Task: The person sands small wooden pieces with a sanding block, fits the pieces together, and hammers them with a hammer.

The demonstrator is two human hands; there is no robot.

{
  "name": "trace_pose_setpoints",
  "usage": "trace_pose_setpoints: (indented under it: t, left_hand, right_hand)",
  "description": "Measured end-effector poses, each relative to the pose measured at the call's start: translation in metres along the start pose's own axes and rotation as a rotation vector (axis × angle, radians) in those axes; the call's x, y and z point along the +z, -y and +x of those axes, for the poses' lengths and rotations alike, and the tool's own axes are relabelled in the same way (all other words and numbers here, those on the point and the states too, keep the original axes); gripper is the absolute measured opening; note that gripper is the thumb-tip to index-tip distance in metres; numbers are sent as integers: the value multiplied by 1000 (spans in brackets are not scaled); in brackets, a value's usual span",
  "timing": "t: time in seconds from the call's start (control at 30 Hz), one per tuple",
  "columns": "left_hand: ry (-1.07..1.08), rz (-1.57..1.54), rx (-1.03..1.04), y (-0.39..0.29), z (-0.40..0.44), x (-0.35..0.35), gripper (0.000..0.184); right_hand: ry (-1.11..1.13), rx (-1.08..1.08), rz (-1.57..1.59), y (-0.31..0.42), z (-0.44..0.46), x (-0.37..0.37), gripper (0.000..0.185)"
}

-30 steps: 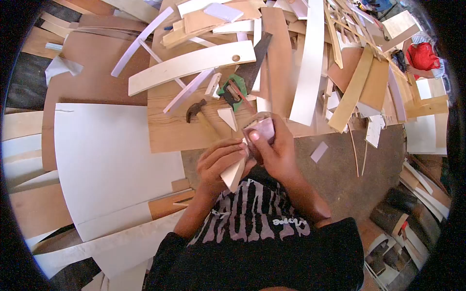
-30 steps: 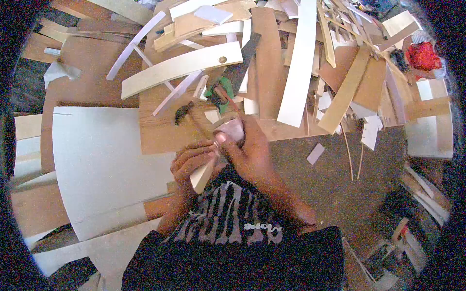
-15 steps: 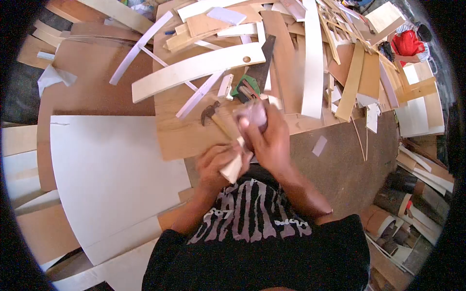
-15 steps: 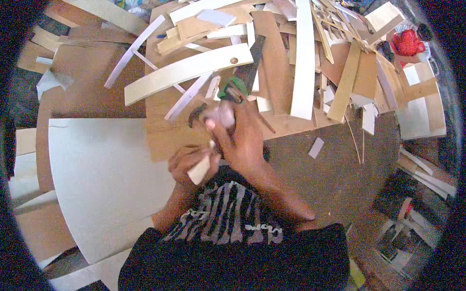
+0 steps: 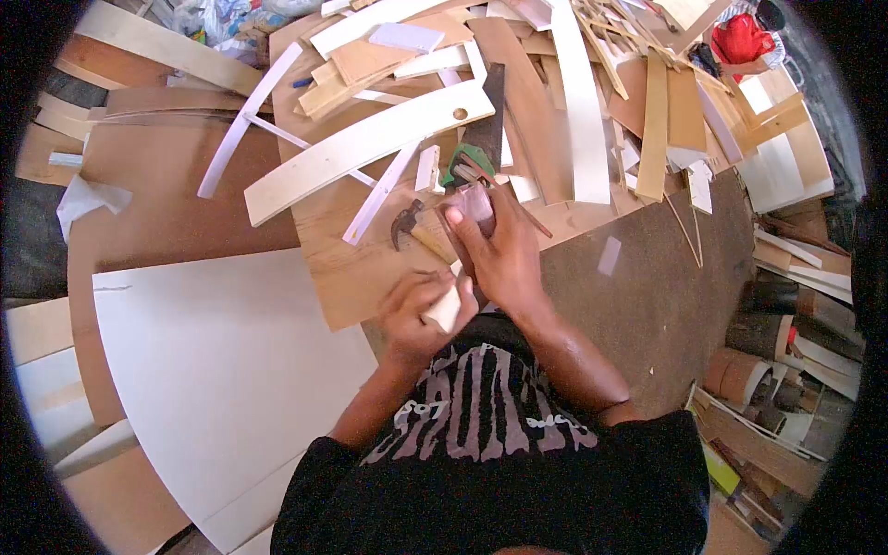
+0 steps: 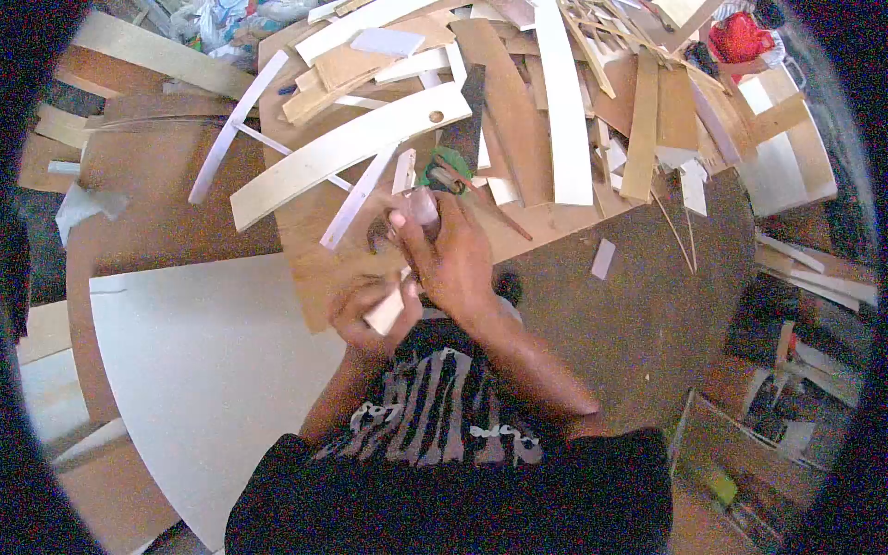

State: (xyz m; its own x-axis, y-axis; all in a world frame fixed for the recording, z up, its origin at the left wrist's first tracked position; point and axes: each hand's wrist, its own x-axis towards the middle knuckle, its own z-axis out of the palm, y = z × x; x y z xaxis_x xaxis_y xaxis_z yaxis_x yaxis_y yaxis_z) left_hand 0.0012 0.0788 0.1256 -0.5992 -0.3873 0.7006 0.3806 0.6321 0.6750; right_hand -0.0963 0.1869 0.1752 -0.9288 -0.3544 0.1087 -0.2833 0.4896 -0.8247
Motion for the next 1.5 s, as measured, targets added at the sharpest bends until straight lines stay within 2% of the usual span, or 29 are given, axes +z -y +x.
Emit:
trace_pose_setpoints:
  t: [0.1, 0.17, 0.23, 0.33, 0.4, 0.43, 0.5, 0.57, 0.67, 0.7, 0.77, 0.83, 0.87, 0.93, 0.97, 1.03, 1.1, 1.13, 1.2, 1.23, 1.3, 1.37, 1.4, 1.43, 1.5]
  left_hand:
    - [-94, -58, -54, 17, 6, -2, 26]
    - [-63, -11, -61, 16, 7, -6, 25]
    - [22, -9, -13, 5, 0, 1, 25]
    - [44, -6, -31, 10, 1, -2, 25]
    - [-46, -25, -219, 16, 2, -3, 23]
    - [-43, -21, -219, 15, 3, -1, 23]
    - [-4, 23, -33, 5, 5, 6, 21]
    - [5, 46, -37, 5, 5, 9, 21]
    - [-70, 15, -366, 19, -2, 10, 23]
    - [-68, 19, -369, 14, -1, 14, 23]
    - [54, -2, -122, -2, 3, 25, 21]
    - [60, 20, -90, 5, -3, 39, 20]
    - [-63, -84, -383, 25, -15, 47, 20]
    - [-125, -39, -513, 21, -2, 48, 19]
    - [-125, -38, -515, 14, -2, 55, 19]
    - [14, -62, -254, -3, -2, 70, 20]
    - [38, 54, -166, -3, 3, 85, 21]
    - [-89, -12, -365, 7, 2, 95, 22]
    - [-198, 58, -458, 6, 7, 108, 22]
    - [-199, 61, -454, -7, 16, 115, 22]
    - [-37, 26, -207, -29, 18, 132, 21]
    - [-9, 61, -180, -18, 17, 147, 21]
    - [-139, -4, -356, -6, 14, 154, 22]
    - [-173, 10, -384, -13, 24, 160, 21]
    - [-207, 26, -410, -28, 38, 172, 21]
  right_hand:
    - [-19, -21, 26, -2, -9, 9, 54]
    - [15, -26, -88, -6, -13, 12, 52]
    - [4, 16, -44, 4, 8, 7, 51]
    - [-65, -61, -55, -7, 1, 12, 53]
    - [-2, -5, -3, -13, -14, 14, 55]
    - [0, -4, 1, -12, -9, 12, 55]
    - [38, 40, -6, -8, 6, 6, 56]
    - [41, 82, -39, -15, 7, 8, 55]
    - [9, -24, 45, -27, -10, 9, 57]
    - [13, -21, 47, -29, -3, 7, 57]
    - [-1, -14, -54, -31, 17, -3, 57]
    - [38, 26, -11, -35, 19, -11, 55]
    - [47, 12, 11, -44, 9, -12, 55]
    - [77, 55, 46, -48, 1, -18, 54]
    - [79, 57, 45, -51, 10, -22, 54]
    - [-29, 5, -83, -59, 31, -31, 51]
    - [-36, -24, -13, -65, 31, -42, 53]
    - [-43, -56, 48, -69, 29, -47, 54]
    - [-67, -68, 80, -79, 27, -54, 55]
    - [-67, -70, 85, -81, 36, -61, 55]
    - [51, 35, -43, -82, 56, -83, 49]
    - [107, 107, -13, -89, 58, -97, 47]
    - [65, 97, 59, -101, 46, -94, 48]
    - [27, 81, 128, -112, 41, -93, 50]
    - [-27, 17, 71, -118, 56, -103, 50]
